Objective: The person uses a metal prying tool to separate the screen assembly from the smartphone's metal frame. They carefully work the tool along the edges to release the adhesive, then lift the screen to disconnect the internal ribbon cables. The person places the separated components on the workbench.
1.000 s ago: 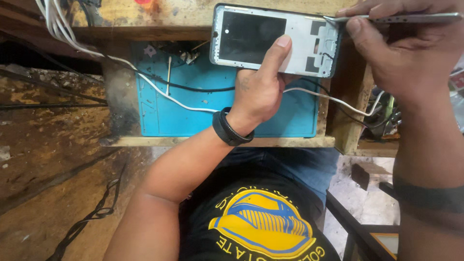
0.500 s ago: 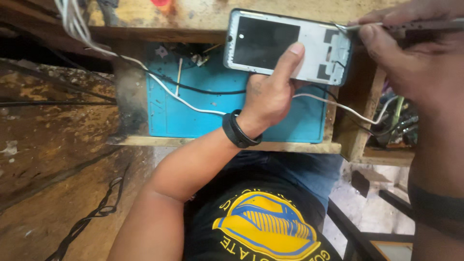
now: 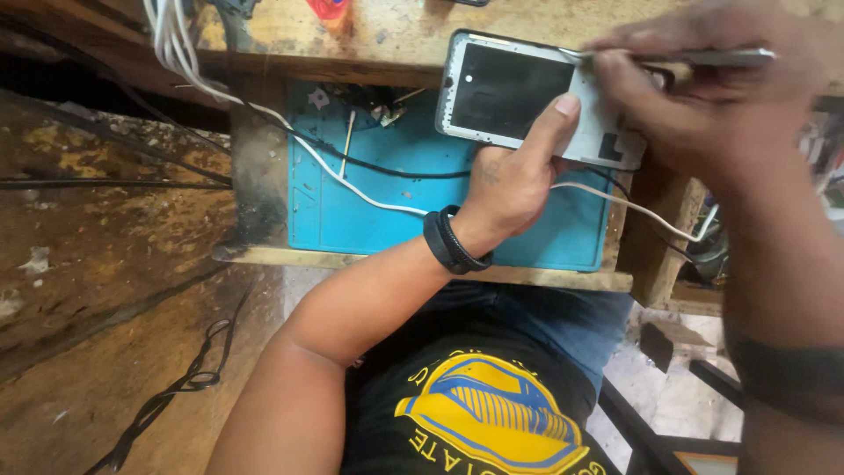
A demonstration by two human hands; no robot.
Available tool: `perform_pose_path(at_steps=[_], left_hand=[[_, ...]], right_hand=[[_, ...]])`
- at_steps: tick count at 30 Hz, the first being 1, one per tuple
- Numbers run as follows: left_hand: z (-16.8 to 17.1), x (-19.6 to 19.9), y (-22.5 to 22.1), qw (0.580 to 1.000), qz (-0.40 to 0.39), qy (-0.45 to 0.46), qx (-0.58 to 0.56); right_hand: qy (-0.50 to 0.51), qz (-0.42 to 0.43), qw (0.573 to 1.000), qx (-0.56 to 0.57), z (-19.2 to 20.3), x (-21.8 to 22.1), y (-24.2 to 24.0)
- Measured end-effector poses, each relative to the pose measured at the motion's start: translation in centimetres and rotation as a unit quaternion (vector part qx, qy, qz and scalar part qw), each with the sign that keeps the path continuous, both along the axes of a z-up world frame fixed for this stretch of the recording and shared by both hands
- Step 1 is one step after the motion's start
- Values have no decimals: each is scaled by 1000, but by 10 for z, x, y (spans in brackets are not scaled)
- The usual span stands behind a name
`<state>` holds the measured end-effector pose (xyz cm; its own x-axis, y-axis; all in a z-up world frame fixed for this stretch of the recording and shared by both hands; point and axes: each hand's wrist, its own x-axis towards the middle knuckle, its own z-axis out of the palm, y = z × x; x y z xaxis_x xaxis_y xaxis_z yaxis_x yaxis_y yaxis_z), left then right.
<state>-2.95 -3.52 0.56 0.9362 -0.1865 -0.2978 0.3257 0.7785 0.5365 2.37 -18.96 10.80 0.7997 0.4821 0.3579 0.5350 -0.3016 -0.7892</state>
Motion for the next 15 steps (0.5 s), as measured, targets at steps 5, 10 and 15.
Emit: perform_pose_path(at_steps=[5, 10, 15], left_hand=[[-1, -1, 2, 999, -18, -10, 31], [-3, -3, 1, 999, -14, -2, 49], [-15, -6, 0, 986, -42, -32, 159]], right_hand=[[-1, 12, 999, -32, 0, 1, -1], [-107, 0, 988, -115, 5, 12, 17], [-124, -18, 972, -198, 10, 19, 29]])
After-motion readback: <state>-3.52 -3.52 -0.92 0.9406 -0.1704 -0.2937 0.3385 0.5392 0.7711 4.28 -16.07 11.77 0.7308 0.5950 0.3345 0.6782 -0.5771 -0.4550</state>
